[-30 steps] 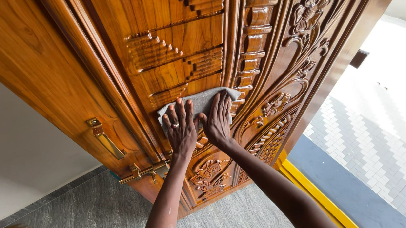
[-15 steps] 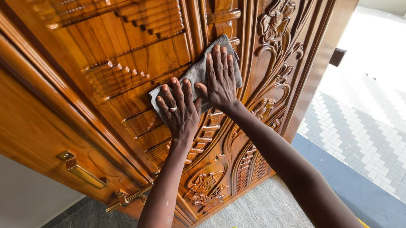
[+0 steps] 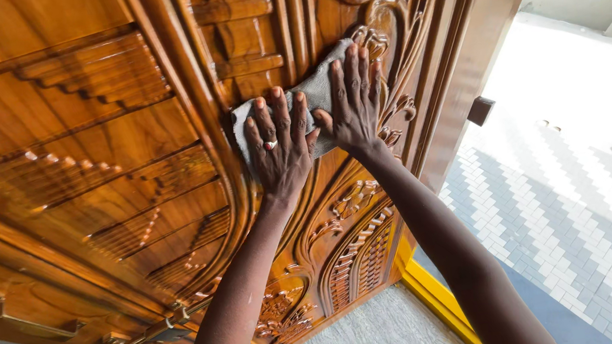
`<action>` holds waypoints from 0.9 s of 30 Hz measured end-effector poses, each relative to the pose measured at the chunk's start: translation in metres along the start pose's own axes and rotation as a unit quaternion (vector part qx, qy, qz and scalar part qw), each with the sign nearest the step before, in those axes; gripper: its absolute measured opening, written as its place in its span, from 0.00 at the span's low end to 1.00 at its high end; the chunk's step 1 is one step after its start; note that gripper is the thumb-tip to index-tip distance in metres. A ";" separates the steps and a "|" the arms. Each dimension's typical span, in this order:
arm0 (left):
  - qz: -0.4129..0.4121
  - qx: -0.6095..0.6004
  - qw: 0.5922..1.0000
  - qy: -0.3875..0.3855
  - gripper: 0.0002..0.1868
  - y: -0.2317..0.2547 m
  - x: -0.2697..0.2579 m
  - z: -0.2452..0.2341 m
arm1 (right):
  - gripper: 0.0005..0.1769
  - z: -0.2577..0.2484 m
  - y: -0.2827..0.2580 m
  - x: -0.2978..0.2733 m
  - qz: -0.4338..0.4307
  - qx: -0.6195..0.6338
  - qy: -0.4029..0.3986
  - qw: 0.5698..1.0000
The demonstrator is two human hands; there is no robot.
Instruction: The person wipes the surface of a large, ornately carved wooden door using a grey cloth. They systematically clean the flat panels, the intricate carvings, and the metal hardware, including the handle and latch.
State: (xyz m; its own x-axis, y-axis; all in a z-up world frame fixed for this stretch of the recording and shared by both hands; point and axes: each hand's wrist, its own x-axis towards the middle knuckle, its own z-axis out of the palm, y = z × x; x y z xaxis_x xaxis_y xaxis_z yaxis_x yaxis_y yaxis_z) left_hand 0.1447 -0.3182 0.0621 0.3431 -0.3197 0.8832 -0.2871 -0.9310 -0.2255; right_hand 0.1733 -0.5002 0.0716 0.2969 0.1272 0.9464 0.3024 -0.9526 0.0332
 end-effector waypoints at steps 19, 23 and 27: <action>-0.035 -0.021 0.999 0.010 0.36 0.163 0.068 0.063 | 0.48 -0.014 0.197 -0.052 0.154 0.087 0.123 0.976; -0.042 0.043 0.998 -0.018 0.36 0.160 0.068 0.065 | 0.48 -0.024 0.188 -0.029 0.118 0.185 0.182 0.958; -0.027 0.087 0.996 -0.001 0.38 0.158 0.067 0.066 | 0.34 -0.067 0.185 0.001 0.031 0.070 0.039 0.996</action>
State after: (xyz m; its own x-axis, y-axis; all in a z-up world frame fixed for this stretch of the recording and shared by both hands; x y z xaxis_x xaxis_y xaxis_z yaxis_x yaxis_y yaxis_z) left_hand 0.1812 -0.4982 0.0583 0.3560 -0.2688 0.8950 -0.1088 -0.9631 -0.2460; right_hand 0.1689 -0.6949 0.1005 0.2489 0.0414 0.9677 0.4109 -0.9092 -0.0668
